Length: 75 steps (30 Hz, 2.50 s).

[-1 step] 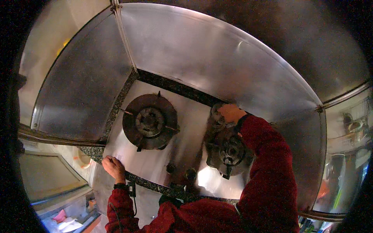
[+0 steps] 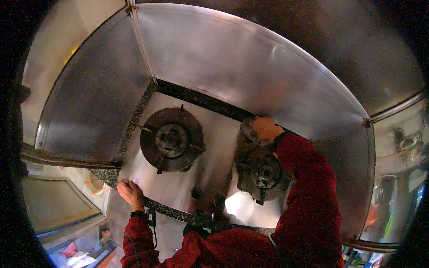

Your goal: The person wipes the stainless steel backsplash above a gas stove with a cloth, then moves to the sink area to wipe the countertop and sink rim. They use a small brush to scrub the sink drain and surrounding edges, then continue wiping the countertop and sink surfaces.

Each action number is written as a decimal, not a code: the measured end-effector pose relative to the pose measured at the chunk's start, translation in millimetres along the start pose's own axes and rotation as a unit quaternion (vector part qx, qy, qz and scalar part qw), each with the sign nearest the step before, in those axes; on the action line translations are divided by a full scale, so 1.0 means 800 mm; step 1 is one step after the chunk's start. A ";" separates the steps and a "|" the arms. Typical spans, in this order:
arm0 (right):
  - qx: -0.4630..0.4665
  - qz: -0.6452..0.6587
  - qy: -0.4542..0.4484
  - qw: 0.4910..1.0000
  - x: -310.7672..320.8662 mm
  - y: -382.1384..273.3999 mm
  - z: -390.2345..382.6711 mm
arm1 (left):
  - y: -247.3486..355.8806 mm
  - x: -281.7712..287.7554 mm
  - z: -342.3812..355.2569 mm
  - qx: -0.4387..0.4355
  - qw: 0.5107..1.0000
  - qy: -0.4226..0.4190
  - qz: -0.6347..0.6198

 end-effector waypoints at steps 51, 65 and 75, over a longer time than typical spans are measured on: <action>0.033 0.170 0.122 0.977 -0.093 0.083 -0.071 | -0.031 -0.011 -0.006 -0.054 0.997 -0.038 0.049; -0.341 0.232 -0.055 0.909 -0.205 0.145 -0.189 | -0.035 -0.014 -0.004 -0.041 0.998 -0.039 0.040; -0.491 0.184 0.030 0.851 -0.130 0.046 -0.303 | -0.012 -0.007 -0.001 -0.050 0.997 -0.031 0.044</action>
Point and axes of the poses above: each hand's wrist, its own z-axis towards the middle knuckle, its own x-axis out of the back of the hand, y = z × x, the point moved 2 cm from there along z, towards the middle knuckle, and after that the axes turned 6 degrees about -z, right-handed, at the moved point
